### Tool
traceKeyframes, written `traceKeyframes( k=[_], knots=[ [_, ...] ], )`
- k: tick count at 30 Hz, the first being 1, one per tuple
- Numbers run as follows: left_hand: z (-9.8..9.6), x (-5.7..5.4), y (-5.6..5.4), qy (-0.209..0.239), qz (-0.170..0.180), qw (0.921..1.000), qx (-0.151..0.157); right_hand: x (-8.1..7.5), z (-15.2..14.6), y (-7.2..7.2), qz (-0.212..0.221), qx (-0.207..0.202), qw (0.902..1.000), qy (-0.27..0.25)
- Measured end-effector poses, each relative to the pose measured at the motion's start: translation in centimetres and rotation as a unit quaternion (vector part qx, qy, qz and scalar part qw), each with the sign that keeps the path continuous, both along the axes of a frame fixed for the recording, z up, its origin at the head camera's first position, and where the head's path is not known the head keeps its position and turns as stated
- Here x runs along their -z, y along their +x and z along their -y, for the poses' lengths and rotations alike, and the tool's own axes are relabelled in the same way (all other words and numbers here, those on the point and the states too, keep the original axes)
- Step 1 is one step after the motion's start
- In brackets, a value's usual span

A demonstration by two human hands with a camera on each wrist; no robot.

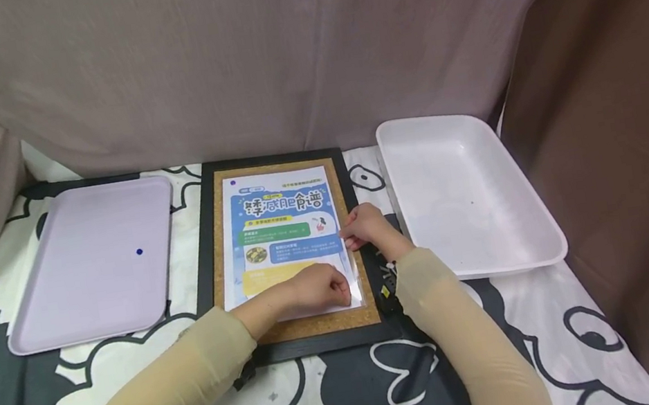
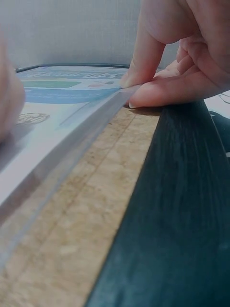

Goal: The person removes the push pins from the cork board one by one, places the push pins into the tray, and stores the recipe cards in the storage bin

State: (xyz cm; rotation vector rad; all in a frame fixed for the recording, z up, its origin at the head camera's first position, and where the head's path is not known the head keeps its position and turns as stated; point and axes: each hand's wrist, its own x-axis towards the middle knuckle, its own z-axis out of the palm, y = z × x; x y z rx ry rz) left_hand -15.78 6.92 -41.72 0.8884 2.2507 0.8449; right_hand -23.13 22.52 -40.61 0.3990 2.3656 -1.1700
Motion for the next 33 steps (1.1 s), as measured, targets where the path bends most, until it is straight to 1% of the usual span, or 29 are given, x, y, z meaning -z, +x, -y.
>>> traceKeyframes(
  k=[3,6,7,10,13,15,18,22,29,33],
  knots=[
    [0.4,-0.1,-0.1,0.012,0.027,0.9995,0.013,0.0,-0.1,0.0,-0.002,-0.001,1.0000,0.001],
    [0.7,-0.2,-0.2,0.029,0.044,0.9983,0.026,0.1,-0.1,0.0,-0.001,0.000,1.0000,0.002],
    [0.8,-0.3,-0.2,0.035,0.049,0.9978,0.027,0.2,-0.2,0.0,-0.001,0.000,1.0000,0.002],
    [1.2,-0.5,-0.2,0.054,0.070,0.9959,0.016,0.3,-0.2,0.1,-0.002,0.001,1.0000,0.002],
    [1.7,-0.9,-0.4,0.067,0.079,0.9946,-0.005,0.4,-0.2,0.1,-0.003,0.001,1.0000,-0.001],
    [2.1,-1.3,-0.8,0.066,0.077,0.9947,-0.018,0.4,-0.1,0.1,-0.002,0.001,1.0000,0.002],
    [2.9,-2.2,-1.2,0.063,0.069,0.9950,-0.035,0.3,-0.1,0.0,0.000,0.000,1.0000,0.008],
    [4.3,-3.4,-1.6,0.073,0.060,0.9930,-0.070,0.2,-0.1,0.0,0.002,0.003,0.9998,0.017],
    [7.4,-4.2,-2.3,0.097,0.043,0.9832,-0.148,0.3,-0.1,0.0,0.004,0.001,0.9998,0.019],
    [9.3,-4.6,-2.7,0.103,0.033,0.9782,-0.177,0.3,0.0,-0.1,0.002,-0.002,0.9998,0.018]
  ],
)
